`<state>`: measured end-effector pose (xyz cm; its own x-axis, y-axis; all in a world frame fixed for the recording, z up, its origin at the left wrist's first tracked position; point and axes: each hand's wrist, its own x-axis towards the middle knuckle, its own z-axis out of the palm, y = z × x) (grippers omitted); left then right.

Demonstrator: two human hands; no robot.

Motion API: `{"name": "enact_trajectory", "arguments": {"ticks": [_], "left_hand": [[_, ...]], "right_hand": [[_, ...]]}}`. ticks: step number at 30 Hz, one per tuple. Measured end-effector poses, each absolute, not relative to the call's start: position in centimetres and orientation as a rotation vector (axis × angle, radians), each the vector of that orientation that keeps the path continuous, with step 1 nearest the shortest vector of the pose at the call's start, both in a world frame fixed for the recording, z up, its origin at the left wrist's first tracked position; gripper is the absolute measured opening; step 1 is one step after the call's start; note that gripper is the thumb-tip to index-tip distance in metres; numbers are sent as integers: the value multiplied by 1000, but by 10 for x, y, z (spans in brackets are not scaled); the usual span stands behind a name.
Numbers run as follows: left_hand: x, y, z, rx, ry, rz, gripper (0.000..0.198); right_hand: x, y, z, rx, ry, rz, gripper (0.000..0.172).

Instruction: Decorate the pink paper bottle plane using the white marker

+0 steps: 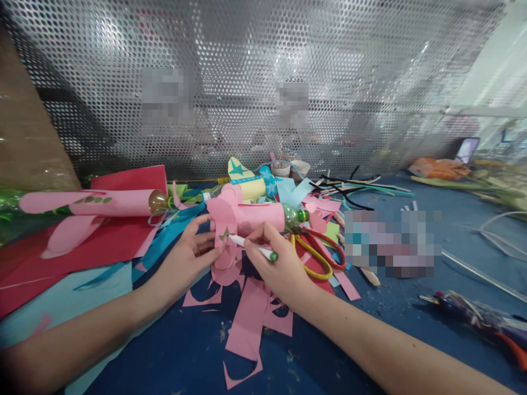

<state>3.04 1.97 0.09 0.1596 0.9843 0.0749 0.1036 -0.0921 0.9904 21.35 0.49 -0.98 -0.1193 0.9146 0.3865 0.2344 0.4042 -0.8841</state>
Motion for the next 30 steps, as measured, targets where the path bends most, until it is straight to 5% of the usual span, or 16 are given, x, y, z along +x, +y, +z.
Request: {"name": "enact_trajectory", "arguments": {"ticks": [30], "left_hand": [[31,20,0,1404,1136,1111,56]], "right_hand": [[214,5,-9,-1044,-1614,773,16]]}}
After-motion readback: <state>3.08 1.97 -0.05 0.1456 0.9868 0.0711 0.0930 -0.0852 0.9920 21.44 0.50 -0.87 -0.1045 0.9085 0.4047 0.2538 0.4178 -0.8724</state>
